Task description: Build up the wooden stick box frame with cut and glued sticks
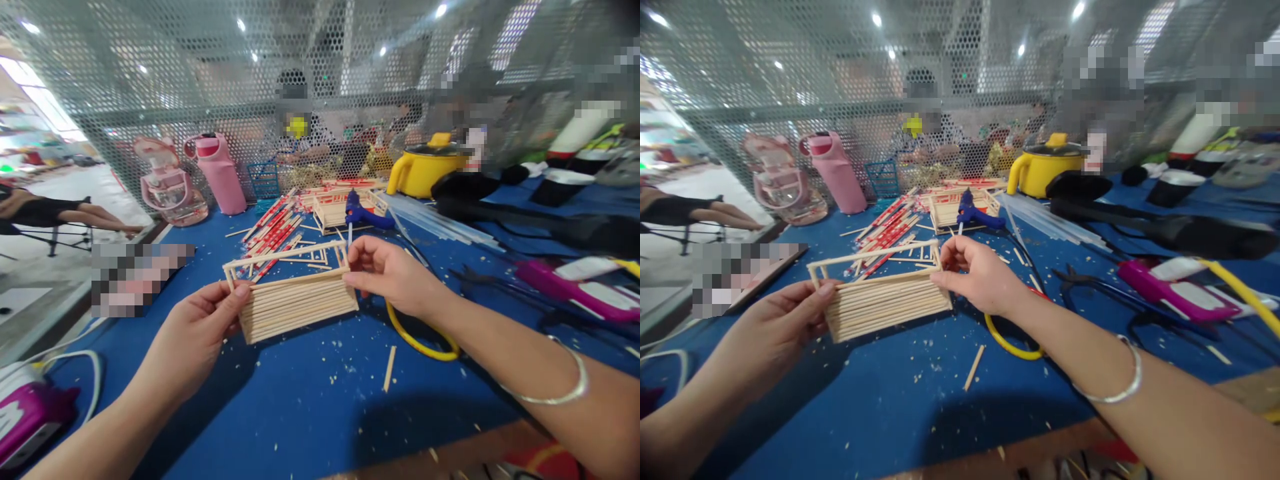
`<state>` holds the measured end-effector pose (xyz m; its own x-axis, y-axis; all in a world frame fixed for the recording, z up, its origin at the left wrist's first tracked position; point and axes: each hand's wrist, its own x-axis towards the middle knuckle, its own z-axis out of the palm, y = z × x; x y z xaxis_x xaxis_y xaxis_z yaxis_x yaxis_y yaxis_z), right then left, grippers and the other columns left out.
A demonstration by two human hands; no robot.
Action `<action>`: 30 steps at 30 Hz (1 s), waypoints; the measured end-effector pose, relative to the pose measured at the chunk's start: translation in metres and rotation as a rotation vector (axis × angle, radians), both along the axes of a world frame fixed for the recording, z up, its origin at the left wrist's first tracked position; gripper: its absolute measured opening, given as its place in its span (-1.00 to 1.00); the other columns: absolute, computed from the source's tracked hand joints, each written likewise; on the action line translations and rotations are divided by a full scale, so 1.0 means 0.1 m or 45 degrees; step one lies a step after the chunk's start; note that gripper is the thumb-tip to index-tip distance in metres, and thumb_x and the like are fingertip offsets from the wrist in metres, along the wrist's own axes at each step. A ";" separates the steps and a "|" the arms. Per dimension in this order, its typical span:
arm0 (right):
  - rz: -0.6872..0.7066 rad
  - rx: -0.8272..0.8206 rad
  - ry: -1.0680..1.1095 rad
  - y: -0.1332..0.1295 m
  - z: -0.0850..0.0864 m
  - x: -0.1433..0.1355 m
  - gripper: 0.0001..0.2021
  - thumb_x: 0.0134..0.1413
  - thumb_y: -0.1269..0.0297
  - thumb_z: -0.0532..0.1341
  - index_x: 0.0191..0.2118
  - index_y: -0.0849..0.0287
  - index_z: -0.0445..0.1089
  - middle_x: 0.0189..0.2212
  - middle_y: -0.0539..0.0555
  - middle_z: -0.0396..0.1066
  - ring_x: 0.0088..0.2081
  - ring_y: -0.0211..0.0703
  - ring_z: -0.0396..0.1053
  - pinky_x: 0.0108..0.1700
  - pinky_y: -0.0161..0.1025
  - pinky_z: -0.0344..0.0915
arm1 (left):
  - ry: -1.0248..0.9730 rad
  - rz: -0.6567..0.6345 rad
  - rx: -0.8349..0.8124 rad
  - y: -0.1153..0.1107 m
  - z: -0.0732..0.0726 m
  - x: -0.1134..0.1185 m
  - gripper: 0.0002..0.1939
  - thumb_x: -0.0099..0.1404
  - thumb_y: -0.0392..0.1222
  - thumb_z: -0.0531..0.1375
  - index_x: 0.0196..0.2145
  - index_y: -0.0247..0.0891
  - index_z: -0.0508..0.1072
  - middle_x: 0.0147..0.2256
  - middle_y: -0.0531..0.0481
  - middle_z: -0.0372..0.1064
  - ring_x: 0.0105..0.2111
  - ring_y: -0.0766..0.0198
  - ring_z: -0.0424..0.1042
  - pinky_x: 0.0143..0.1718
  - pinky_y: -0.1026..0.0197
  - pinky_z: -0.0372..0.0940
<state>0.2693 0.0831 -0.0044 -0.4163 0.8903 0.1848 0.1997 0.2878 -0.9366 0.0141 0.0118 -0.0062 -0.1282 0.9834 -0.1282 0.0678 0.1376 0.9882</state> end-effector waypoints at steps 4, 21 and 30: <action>-0.044 -0.091 0.052 0.00 0.00 -0.02 -0.82 -0.06 0.24 0.27 -0.44 0.14 0.24 -0.56 -0.09 0.27 -0.54 -0.34 0.21 -0.46 -0.29 0.20 | -0.014 -0.034 -0.032 0.01 -0.01 -0.04 -0.73 0.12 0.02 0.29 -0.30 -0.21 0.52 -0.43 0.09 0.46 -0.50 0.39 0.32 -0.50 0.42 0.21; -0.166 -0.402 0.140 0.00 -0.01 -0.05 -0.81 -0.15 0.18 0.35 -0.45 0.18 0.43 -0.56 -0.03 0.34 -0.56 -0.32 0.22 -0.49 -0.29 0.20 | 0.052 -0.096 -0.046 -0.02 0.00 -0.14 -0.66 0.11 0.02 0.30 -0.20 -0.20 0.55 -0.28 -0.02 0.53 -0.31 0.25 0.43 -0.33 0.33 0.29; -0.120 -0.330 0.065 0.02 -0.03 -0.02 -0.81 -0.08 0.17 0.31 -0.45 0.20 0.43 -0.56 -0.02 0.35 -0.56 -0.34 0.22 -0.49 -0.31 0.21 | -0.072 -0.164 -0.016 0.01 0.02 -0.15 -0.78 0.12 -0.05 0.31 -0.32 -0.21 0.54 -0.39 0.06 0.49 -0.44 0.41 0.39 -0.41 0.41 0.27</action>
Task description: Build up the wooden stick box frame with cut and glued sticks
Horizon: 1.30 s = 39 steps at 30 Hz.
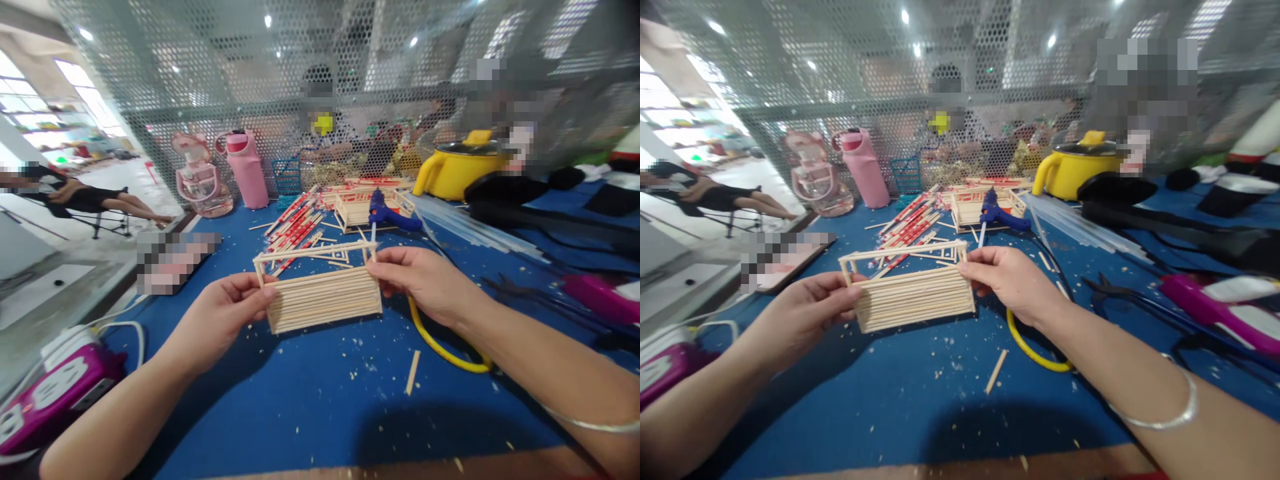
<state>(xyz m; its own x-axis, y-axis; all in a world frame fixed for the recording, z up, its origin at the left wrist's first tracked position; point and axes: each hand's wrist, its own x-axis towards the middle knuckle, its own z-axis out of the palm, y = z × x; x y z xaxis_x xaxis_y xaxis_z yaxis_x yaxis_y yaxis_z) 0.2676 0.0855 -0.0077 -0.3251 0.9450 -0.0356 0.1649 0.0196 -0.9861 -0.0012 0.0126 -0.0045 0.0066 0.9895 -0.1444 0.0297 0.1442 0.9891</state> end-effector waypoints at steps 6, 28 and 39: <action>0.002 -0.016 0.017 0.02 0.00 0.00 -0.83 -0.08 0.18 0.33 -0.45 0.19 0.44 -0.53 0.00 0.39 -0.52 -0.32 0.28 -0.47 -0.30 0.23 | 0.030 0.022 0.053 0.01 0.01 0.03 -0.83 0.09 -0.09 0.33 -0.45 -0.25 0.53 -0.47 0.07 0.48 -0.48 0.42 0.38 -0.44 0.43 0.24; -0.022 -0.193 0.286 0.00 0.03 -0.03 -0.91 -0.12 0.29 0.25 -0.44 0.18 0.45 -0.59 -0.02 0.36 -0.55 -0.31 0.27 -0.54 -0.35 0.20 | 0.027 -0.038 -0.042 0.04 -0.07 -0.05 -0.67 0.18 0.05 0.23 -0.19 -0.21 0.54 -0.27 -0.01 0.52 -0.29 0.25 0.44 -0.21 0.26 0.33; -0.003 -0.129 0.145 0.01 0.00 -0.04 -0.81 -0.05 0.16 0.28 -0.46 0.19 0.43 -0.59 -0.03 0.33 -0.55 -0.34 0.26 -0.52 -0.36 0.23 | -0.209 -0.035 -0.043 0.05 -0.06 0.00 -0.72 0.16 0.00 0.27 -0.25 -0.22 0.55 -0.56 0.12 0.33 -0.53 0.43 0.26 -0.46 0.42 0.25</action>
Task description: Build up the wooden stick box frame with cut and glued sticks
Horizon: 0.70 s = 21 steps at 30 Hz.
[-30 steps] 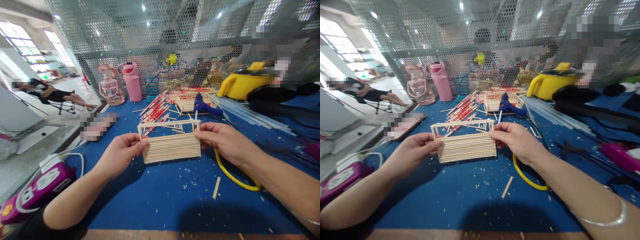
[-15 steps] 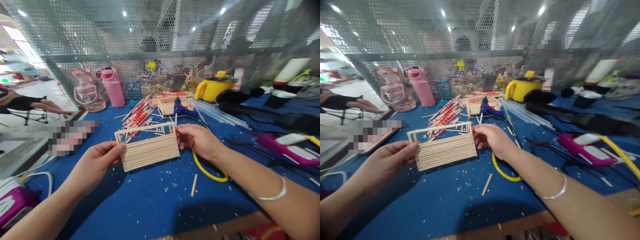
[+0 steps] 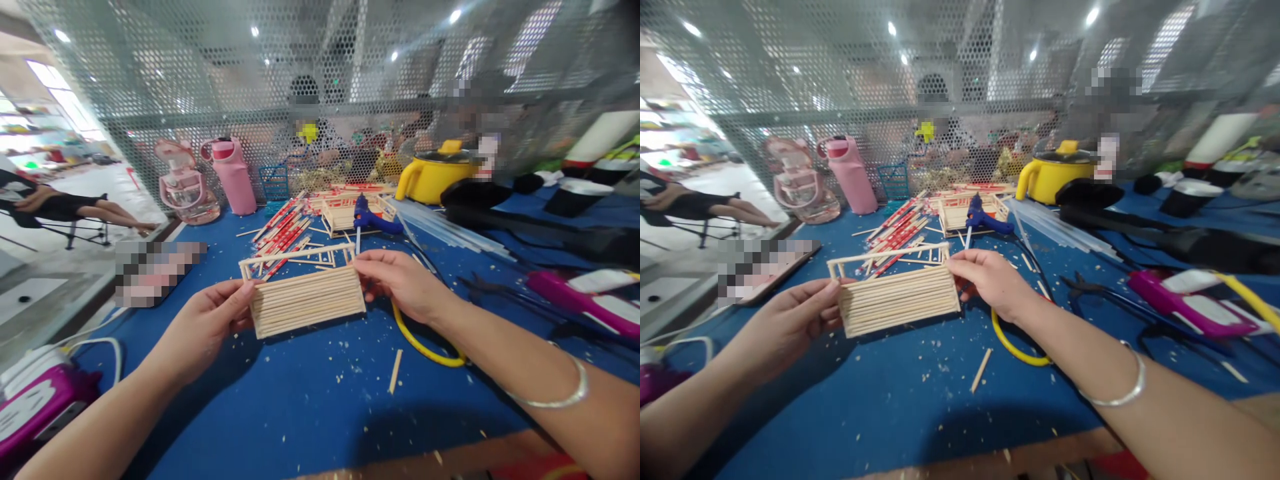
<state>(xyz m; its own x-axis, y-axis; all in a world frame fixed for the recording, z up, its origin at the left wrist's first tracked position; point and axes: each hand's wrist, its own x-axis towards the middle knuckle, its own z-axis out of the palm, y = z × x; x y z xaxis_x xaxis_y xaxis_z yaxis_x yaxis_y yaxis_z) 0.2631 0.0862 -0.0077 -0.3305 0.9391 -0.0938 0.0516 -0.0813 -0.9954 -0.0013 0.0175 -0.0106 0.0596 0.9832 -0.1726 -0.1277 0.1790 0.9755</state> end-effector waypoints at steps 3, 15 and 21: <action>-0.003 0.033 -0.036 0.01 -0.01 0.01 -0.78 -0.06 0.12 0.29 -0.45 0.19 0.42 -0.59 -0.02 0.32 -0.55 -0.34 0.25 -0.51 -0.35 0.22 | -0.030 0.009 -0.008 -0.01 0.01 0.01 -0.72 0.15 -0.01 0.28 -0.24 -0.22 0.54 -0.56 0.12 0.34 -0.51 0.42 0.32 -0.39 0.39 0.31; -0.187 0.188 -0.120 0.03 0.02 0.02 -0.65 -0.01 -0.10 0.19 -0.37 0.12 0.34 -0.53 0.00 0.36 -0.54 -0.27 0.30 -0.57 -0.34 0.23 | -0.108 0.084 -0.036 0.01 0.05 0.02 -0.56 0.24 0.11 0.15 -0.15 -0.33 0.49 -0.38 -0.12 0.52 -0.41 0.25 0.49 -0.36 0.23 0.38; -0.558 0.731 -0.416 0.25 0.21 0.26 -0.60 0.15 -0.15 -0.06 -0.26 0.10 0.25 -0.41 0.05 0.37 -0.48 -0.23 0.35 -0.53 -0.31 0.30 | 0.010 0.029 0.019 -0.01 0.01 0.04 -0.60 0.06 -0.08 0.36 -0.16 -0.29 0.47 -0.32 -0.03 0.54 -0.37 0.33 0.47 -0.40 0.37 0.32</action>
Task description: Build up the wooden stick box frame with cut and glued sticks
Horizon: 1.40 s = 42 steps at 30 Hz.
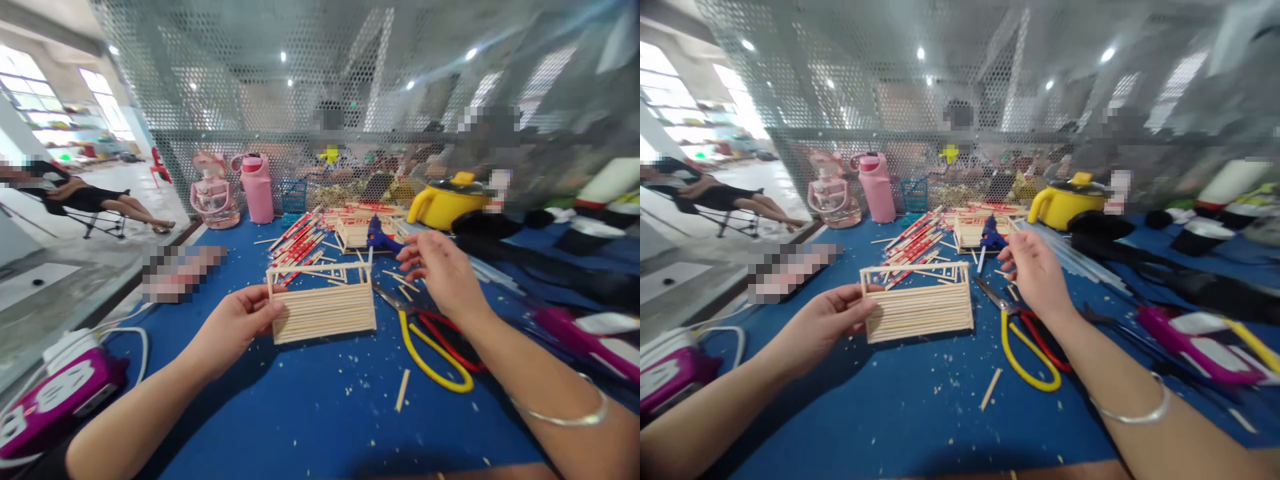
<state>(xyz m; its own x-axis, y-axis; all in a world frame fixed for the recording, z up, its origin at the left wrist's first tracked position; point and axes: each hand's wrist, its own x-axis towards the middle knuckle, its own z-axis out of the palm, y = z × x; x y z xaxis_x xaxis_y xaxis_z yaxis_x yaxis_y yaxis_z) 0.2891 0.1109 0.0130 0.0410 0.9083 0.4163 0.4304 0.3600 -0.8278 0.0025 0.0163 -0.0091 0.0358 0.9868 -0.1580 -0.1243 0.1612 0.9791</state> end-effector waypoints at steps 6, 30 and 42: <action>-0.233 0.091 -0.605 0.57 0.22 0.36 -0.82 0.02 0.21 0.15 -0.25 0.16 0.32 -0.35 0.12 0.42 -0.31 -0.08 0.38 -0.24 -0.17 0.31 | 0.036 -0.046 -0.006 -0.02 0.03 0.02 -0.54 0.03 -0.10 0.37 -0.13 -0.30 0.43 -0.25 -0.08 0.55 -0.28 0.23 0.50 -0.21 0.22 0.37; -0.184 0.099 -1.417 0.82 -0.08 0.20 -0.66 0.11 0.27 0.12 0.00 0.27 0.26 0.00 0.31 0.31 0.05 0.15 0.18 0.04 -0.04 0.12 | 0.237 -0.016 0.214 -0.06 -0.05 0.05 -0.64 0.01 -0.11 0.37 -0.21 -0.26 0.51 -0.26 -0.07 0.56 -0.26 0.16 0.51 -0.19 0.17 0.37; 0.074 -0.146 -1.051 0.89 -0.05 0.31 -0.53 -0.30 0.45 0.28 -0.13 0.15 0.26 -0.32 0.08 0.45 -0.37 -0.14 0.36 -0.37 -0.30 0.17 | 0.224 -0.061 0.206 -0.03 -0.04 0.04 -0.55 -0.03 -0.07 0.39 -0.17 -0.30 0.51 -0.25 -0.11 0.55 -0.21 0.07 0.50 -0.10 0.08 0.36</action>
